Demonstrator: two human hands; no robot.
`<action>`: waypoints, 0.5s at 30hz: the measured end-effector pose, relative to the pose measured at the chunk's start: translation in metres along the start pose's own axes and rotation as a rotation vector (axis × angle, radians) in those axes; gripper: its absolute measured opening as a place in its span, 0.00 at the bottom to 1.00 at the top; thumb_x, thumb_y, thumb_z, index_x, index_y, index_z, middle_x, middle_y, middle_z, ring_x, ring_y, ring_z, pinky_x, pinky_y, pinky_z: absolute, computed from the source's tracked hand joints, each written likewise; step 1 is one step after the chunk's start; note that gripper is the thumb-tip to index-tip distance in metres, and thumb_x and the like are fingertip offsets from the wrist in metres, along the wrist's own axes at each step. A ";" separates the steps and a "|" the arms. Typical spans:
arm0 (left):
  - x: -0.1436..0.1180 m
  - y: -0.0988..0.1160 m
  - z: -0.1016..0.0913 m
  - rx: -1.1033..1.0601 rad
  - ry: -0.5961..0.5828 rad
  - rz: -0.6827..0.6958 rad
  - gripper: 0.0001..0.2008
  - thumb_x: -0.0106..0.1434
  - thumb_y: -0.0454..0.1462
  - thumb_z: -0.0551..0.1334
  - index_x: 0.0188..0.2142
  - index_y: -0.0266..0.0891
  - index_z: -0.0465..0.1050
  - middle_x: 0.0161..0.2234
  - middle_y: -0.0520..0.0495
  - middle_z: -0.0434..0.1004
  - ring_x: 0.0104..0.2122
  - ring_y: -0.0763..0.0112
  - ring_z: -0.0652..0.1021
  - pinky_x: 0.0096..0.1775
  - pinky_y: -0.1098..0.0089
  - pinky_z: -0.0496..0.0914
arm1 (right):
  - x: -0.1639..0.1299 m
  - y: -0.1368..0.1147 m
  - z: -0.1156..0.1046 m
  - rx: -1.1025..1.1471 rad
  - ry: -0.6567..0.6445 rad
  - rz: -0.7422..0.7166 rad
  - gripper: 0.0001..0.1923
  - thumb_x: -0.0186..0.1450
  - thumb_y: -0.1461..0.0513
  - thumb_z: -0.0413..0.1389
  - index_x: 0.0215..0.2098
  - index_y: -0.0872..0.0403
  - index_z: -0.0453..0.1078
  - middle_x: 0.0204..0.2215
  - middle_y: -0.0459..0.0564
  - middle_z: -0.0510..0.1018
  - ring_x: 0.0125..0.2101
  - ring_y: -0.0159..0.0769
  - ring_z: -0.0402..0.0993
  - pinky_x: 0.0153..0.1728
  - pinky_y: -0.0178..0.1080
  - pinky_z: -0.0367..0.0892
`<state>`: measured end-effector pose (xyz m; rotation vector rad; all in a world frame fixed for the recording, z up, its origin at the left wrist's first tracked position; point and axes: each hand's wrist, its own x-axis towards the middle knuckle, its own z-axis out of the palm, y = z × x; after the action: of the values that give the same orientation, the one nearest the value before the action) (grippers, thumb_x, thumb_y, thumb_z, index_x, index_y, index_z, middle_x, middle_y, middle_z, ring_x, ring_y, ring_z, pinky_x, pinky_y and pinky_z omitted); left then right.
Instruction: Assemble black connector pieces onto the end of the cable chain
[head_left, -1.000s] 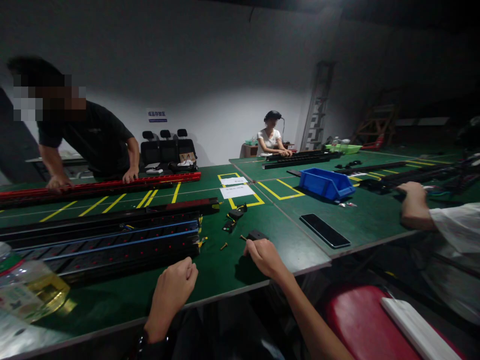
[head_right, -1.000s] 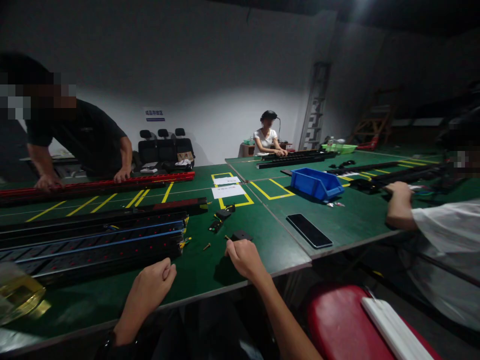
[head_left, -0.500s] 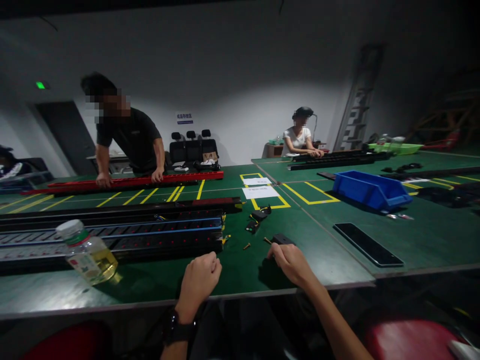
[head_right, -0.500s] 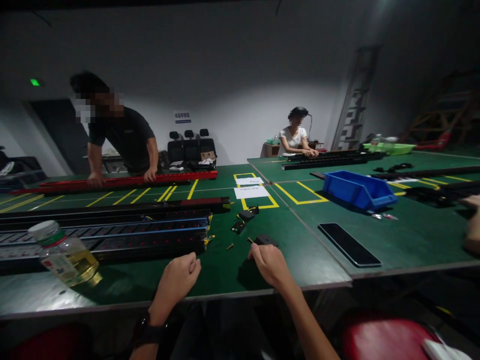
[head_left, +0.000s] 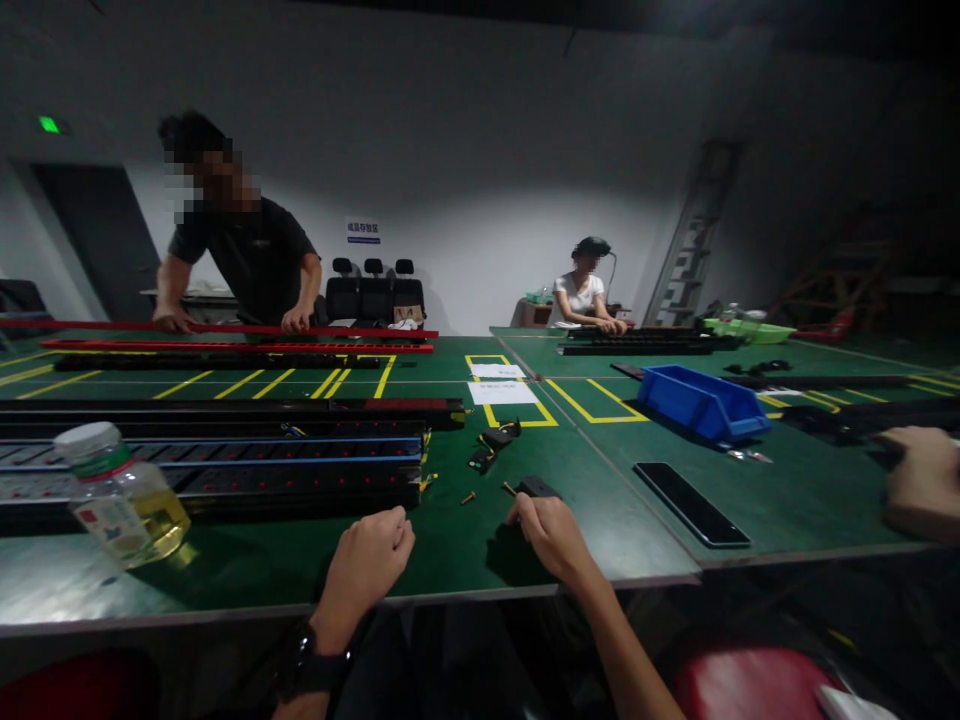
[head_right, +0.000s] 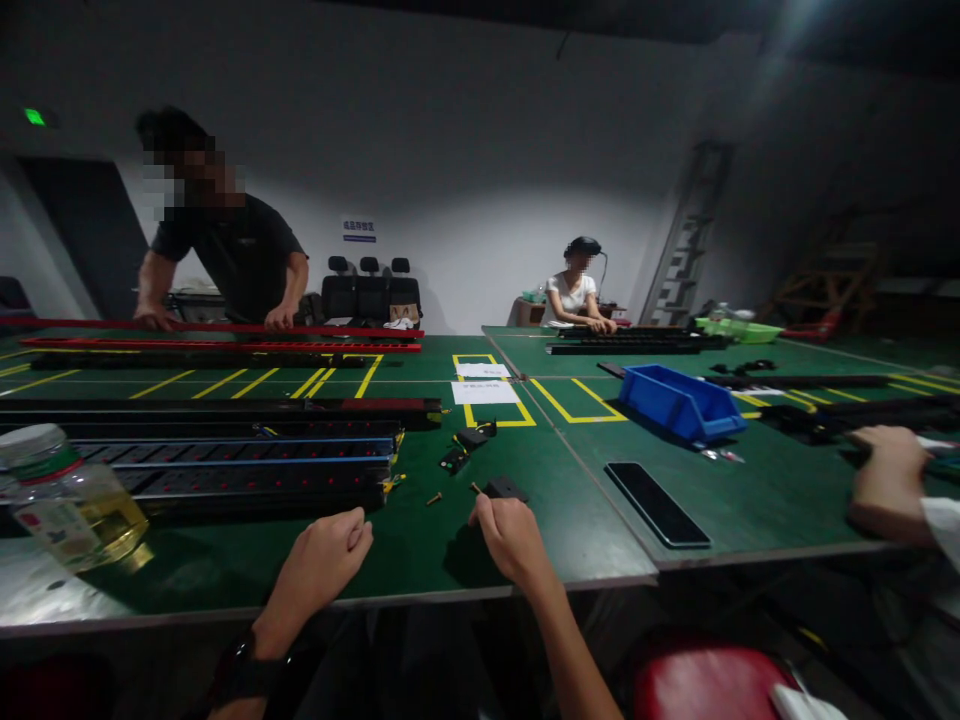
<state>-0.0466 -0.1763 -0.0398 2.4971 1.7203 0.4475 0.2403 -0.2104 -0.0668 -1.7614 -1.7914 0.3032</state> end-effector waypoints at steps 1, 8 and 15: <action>0.000 0.000 0.000 0.005 -0.007 -0.003 0.14 0.71 0.36 0.53 0.27 0.41 0.63 0.25 0.51 0.72 0.26 0.71 0.72 0.31 0.66 0.52 | 0.000 -0.001 0.000 0.002 -0.002 -0.004 0.38 0.77 0.51 0.32 0.31 0.51 0.82 0.21 0.50 0.79 0.28 0.38 0.78 0.33 0.35 0.63; 0.001 -0.003 0.000 0.011 -0.002 0.021 0.14 0.71 0.36 0.53 0.27 0.42 0.63 0.26 0.51 0.72 0.27 0.70 0.72 0.32 0.67 0.52 | 0.001 -0.001 0.001 0.007 0.031 -0.008 0.38 0.77 0.52 0.32 0.30 0.51 0.82 0.21 0.50 0.78 0.27 0.37 0.77 0.35 0.35 0.63; 0.001 -0.001 0.000 0.023 -0.006 0.007 0.14 0.72 0.36 0.52 0.27 0.42 0.62 0.26 0.51 0.73 0.27 0.70 0.73 0.32 0.67 0.53 | -0.001 -0.004 -0.002 -0.041 0.021 -0.007 0.35 0.78 0.53 0.34 0.36 0.50 0.83 0.25 0.49 0.81 0.29 0.37 0.78 0.34 0.34 0.63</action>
<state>-0.0477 -0.1750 -0.0398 2.5185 1.7253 0.4232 0.2380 -0.2116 -0.0636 -1.7801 -1.8002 0.2463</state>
